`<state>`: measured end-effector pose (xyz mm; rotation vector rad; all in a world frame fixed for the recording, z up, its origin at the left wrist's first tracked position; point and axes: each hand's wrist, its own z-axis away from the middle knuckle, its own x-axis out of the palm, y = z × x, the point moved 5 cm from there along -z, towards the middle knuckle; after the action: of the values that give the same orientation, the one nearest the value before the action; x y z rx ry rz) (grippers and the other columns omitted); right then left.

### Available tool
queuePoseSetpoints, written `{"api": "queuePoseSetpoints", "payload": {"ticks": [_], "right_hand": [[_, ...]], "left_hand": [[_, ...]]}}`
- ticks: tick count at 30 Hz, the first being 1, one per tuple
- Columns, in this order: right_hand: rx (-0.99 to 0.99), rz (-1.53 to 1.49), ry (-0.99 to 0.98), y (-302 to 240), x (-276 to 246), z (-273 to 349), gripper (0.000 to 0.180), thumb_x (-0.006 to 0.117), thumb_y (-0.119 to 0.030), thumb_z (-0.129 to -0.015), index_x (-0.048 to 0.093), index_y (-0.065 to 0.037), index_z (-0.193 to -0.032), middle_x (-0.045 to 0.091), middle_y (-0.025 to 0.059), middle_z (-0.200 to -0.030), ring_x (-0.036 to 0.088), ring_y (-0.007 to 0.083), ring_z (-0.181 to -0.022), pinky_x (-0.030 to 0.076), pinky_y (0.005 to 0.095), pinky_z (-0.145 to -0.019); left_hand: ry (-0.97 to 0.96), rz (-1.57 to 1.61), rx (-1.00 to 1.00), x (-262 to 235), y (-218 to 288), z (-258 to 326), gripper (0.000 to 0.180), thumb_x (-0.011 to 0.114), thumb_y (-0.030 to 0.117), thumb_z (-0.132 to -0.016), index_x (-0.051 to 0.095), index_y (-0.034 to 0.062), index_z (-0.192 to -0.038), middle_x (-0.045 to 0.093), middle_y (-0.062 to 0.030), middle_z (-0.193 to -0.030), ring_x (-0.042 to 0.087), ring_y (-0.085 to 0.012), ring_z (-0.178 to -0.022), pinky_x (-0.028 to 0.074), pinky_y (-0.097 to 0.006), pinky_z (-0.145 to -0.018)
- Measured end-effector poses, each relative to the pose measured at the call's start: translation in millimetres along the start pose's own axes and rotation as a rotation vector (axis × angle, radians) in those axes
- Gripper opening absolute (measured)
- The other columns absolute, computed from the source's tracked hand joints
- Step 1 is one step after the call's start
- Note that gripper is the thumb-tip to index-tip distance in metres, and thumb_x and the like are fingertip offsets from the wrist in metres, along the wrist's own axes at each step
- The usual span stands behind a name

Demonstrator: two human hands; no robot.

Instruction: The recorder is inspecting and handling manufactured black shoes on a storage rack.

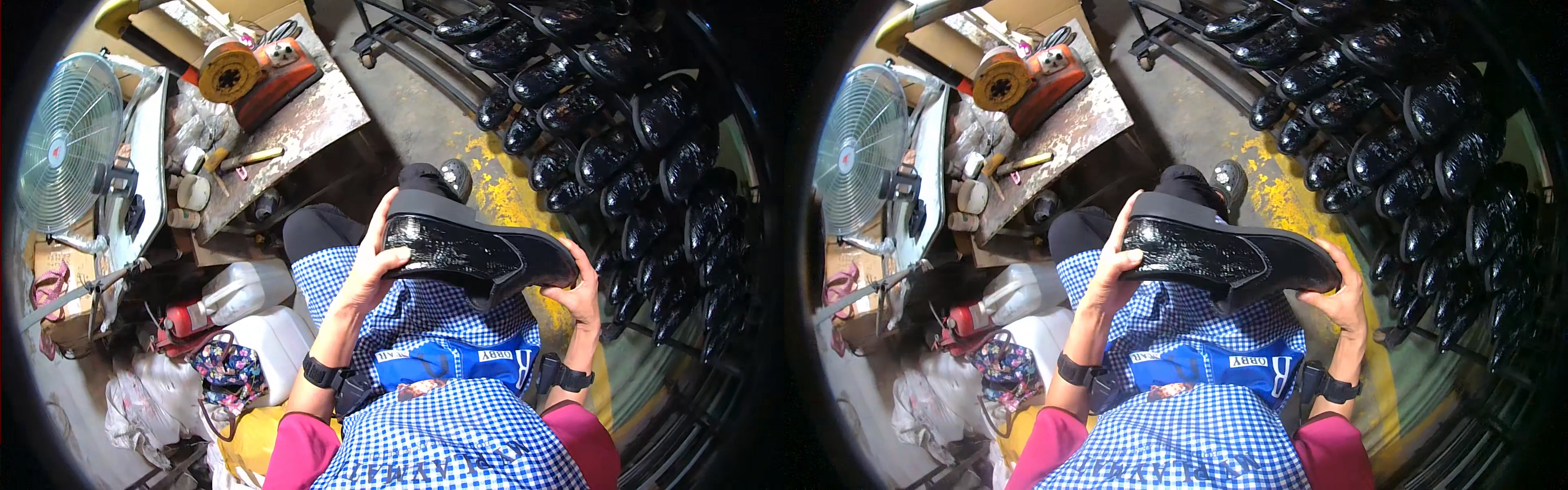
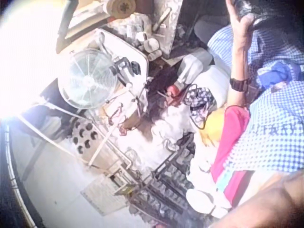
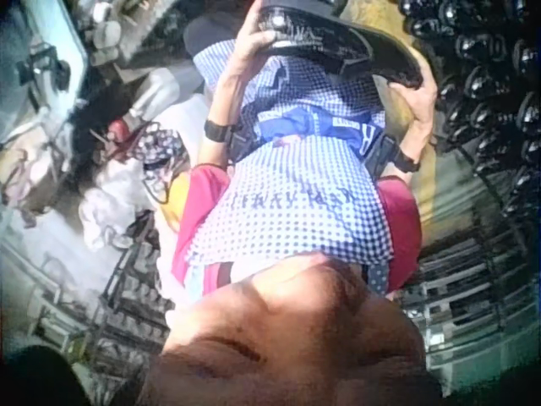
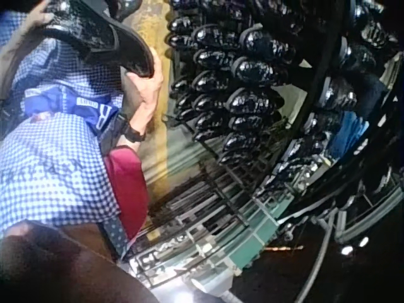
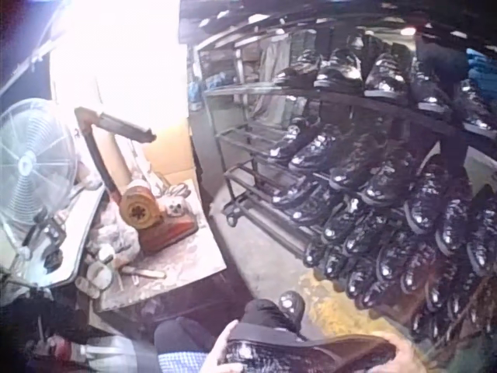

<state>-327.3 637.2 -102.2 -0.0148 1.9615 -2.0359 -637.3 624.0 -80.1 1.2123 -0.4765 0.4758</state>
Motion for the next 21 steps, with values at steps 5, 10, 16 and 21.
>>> {"api": "queuePoseSetpoints", "payload": {"ticks": [5, 10, 16, 21], "right_hand": [[0.077, -0.084, 0.022, 4, 6, 6, 0.076, 0.073, 0.005, -0.053, 0.045, -0.001, -0.123, 0.055, 0.0071, -0.113, 0.054, 0.015, -0.101, 0.043, 0.0282, -0.089], [0.099, -0.128, 0.009, 10, 7, 9, 0.079, 0.07, 0.01, -0.053, 0.041, -0.001, -0.126, 0.054, 0.0065, -0.112, 0.054, 0.0145, -0.1, 0.044, 0.0282, -0.088], [0.13, -0.142, -0.007, 17, 12, 12, 0.079, 0.069, 0.01, -0.054, 0.041, -0.001, -0.127, 0.054, 0.0063, -0.112, 0.054, 0.014, -0.1, 0.044, 0.0276, -0.087], [0.13, -0.099, -0.02, 5, 12, 12, 0.074, 0.069, 0.005, -0.055, 0.044, 0.0, -0.124, 0.056, 0.0071, -0.111, 0.055, 0.0141, -0.098, 0.044, 0.0273, -0.087]], "left_hand": [[-0.086, 0.021, -0.001, 7, 1, 7, 0.093, 0.068, 0.004, -0.069, 0.011, 0.01, -0.141, 0.042, -0.0079, -0.123, 0.046, -0.0149, -0.107, 0.038, -0.026, -0.092], [-0.119, -0.147, 0.065, 12, 3, 11, 0.093, 0.066, 0.002, -0.068, 0.009, 0.01, -0.142, 0.037, -0.0086, -0.128, 0.04, -0.0149, -0.113, 0.031, -0.026, -0.096], [-0.117, -0.257, 0.066, 17, 4, 11, 0.092, 0.065, 0.003, -0.069, 0.01, 0.01, -0.142, 0.043, -0.0079, -0.119, 0.043, -0.015, -0.108, 0.032, -0.026, -0.095], [-0.087, -0.159, 0.032, 7, -5, 9, 0.088, 0.063, 0.006, -0.071, 0.012, 0.0097, -0.141, 0.045, -0.0071, -0.117, 0.046, -0.0132, -0.102, 0.035, -0.025, -0.091]]}}
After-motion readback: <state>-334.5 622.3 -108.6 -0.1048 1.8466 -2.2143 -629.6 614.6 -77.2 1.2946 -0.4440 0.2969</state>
